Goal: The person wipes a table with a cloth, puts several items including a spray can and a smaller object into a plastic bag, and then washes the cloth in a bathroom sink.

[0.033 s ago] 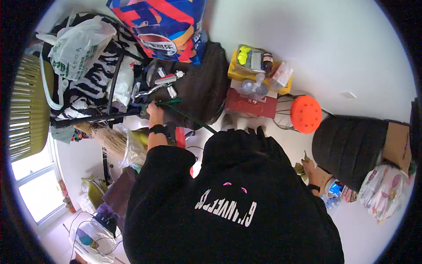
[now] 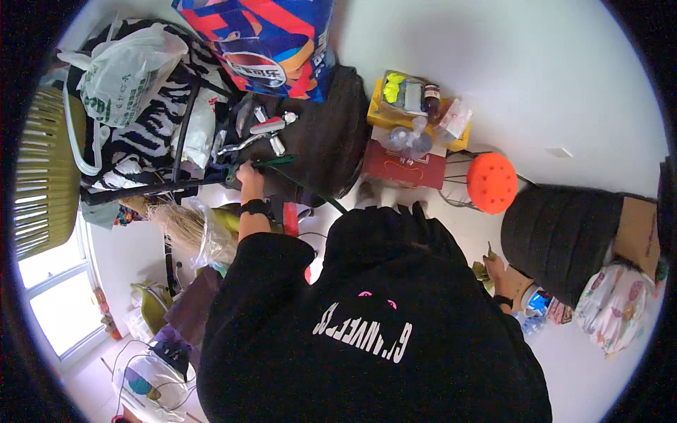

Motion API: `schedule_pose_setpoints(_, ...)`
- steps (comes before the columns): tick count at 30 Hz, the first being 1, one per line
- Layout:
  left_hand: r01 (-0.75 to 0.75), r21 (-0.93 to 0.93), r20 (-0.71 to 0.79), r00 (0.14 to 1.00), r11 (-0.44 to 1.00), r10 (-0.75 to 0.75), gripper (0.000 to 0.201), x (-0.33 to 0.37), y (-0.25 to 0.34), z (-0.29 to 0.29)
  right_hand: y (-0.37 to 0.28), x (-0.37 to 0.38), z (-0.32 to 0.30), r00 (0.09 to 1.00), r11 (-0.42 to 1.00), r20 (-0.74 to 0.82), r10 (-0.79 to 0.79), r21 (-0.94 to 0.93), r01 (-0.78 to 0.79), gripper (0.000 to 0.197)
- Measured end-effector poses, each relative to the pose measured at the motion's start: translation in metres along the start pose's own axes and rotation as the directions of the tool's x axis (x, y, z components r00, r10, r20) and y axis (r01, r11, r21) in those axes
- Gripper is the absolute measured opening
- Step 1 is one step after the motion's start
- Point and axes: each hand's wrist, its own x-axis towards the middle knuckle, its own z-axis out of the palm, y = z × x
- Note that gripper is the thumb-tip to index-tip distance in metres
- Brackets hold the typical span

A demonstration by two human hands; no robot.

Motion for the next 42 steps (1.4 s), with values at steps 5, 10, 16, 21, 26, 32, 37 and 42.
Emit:
schedule_pose_setpoints(5,0.059,0.207,0.116,0.99,0.977,-0.084,0.019,-0.011,0.007,-0.011,0.008,-0.003,0.037,1.0,0.998,0.004,0.019,0.053,-0.019,0.025)
schedule_pose_setpoints(10,-0.222,0.751,0.28,0.96,0.622,0.005,0.042,-0.009,0.025,-0.034,0.009,0.006,0.07,0.986,0.982,0.142,0.091,0.154,-0.113,0.028)
schedule_pose_setpoints(16,-0.428,0.858,0.44,0.898,0.284,0.023,0.065,-0.019,0.031,-0.035,-0.029,-0.023,0.082,0.986,0.972,0.116,0.117,0.191,-0.137,0.028)
schedule_pose_setpoints(21,-0.39,0.901,0.39,0.92,0.189,0.035,0.062,-0.036,0.051,-0.018,0.017,-0.019,0.108,0.988,0.933,0.118,0.097,0.335,-0.132,0.027)
schedule_pose_setpoints(26,-0.405,0.876,0.482,0.773,-0.263,0.413,0.049,-0.055,0.051,-0.015,0.068,-0.005,0.132,0.991,0.925,0.075,0.115,0.354,-0.134,0.03)
schedule_pose_setpoints(32,-0.789,0.545,0.79,0.37,-0.284,0.489,0.059,-0.069,0.054,0.034,0.139,0.003,0.166,0.945,0.942,-0.042,0.325,-0.078,-0.327,0.037)
schedule_pose_setpoints(37,-0.656,0.695,0.697,0.515,-0.293,0.499,0.062,-0.053,0.016,0.066,0.072,-0.023,0.14,0.885,0.893,-0.124,0.449,0.017,-0.45,0.038)
schedule_pose_setpoints(42,-0.699,0.665,0.702,0.464,-0.263,0.54,0.051,-0.059,0.017,0.073,0.028,-0.056,0.121,0.865,0.88,-0.175,0.471,0.163,-0.446,0.036)
